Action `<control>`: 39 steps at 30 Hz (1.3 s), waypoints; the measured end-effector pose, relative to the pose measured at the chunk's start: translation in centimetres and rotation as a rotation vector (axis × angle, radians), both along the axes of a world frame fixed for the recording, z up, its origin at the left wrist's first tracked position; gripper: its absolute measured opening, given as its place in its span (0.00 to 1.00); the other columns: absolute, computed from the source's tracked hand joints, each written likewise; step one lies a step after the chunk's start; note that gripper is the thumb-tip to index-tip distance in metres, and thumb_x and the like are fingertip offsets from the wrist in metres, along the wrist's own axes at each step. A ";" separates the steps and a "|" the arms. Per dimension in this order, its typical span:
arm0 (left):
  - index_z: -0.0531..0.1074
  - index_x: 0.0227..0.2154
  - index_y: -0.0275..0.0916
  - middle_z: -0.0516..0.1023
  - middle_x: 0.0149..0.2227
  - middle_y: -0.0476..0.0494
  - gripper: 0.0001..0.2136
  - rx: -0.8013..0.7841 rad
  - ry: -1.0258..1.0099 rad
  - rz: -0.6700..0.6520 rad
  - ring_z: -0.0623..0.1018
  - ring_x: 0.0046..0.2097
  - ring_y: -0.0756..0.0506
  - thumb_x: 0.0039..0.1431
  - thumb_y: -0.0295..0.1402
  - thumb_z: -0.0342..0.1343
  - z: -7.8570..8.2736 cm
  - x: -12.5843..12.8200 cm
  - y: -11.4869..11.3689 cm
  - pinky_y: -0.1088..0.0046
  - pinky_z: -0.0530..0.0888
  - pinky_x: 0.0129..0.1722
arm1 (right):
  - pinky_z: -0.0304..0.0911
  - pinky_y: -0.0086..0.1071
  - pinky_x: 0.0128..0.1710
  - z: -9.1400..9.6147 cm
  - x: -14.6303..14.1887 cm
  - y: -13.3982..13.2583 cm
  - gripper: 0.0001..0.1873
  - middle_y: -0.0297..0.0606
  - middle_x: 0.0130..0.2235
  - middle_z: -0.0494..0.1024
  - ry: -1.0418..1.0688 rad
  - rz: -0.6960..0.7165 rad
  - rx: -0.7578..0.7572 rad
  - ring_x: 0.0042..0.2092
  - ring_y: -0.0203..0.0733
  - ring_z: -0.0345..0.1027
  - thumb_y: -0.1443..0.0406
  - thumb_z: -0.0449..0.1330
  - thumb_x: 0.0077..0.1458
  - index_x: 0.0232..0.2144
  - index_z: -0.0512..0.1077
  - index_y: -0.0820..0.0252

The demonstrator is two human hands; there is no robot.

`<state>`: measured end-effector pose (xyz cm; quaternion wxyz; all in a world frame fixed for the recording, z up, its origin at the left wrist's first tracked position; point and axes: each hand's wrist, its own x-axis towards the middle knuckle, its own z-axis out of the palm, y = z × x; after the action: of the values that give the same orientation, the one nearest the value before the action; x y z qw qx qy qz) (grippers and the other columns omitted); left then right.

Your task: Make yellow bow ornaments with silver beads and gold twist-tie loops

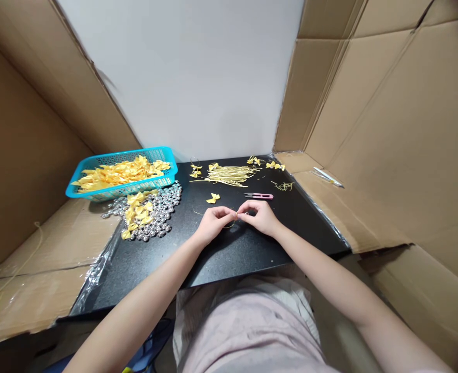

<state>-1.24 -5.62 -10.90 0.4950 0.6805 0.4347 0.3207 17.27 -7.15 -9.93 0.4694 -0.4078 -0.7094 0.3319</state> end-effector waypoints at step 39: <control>0.78 0.25 0.35 0.79 0.24 0.46 0.13 -0.008 -0.119 0.015 0.74 0.28 0.48 0.48 0.42 0.62 0.6 0.0 0.0 0.74 0.68 0.30 | 0.67 0.34 0.36 -0.3 0.1 0.1 0.07 0.38 0.30 0.79 0.028 0.031 -0.045 0.33 0.39 0.71 0.61 0.65 0.49 0.27 0.76 0.61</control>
<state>-1.27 -5.67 -10.31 0.5203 0.6551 0.4107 0.3625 17.38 -7.06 -10.26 0.4647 -0.4027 -0.7013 0.3606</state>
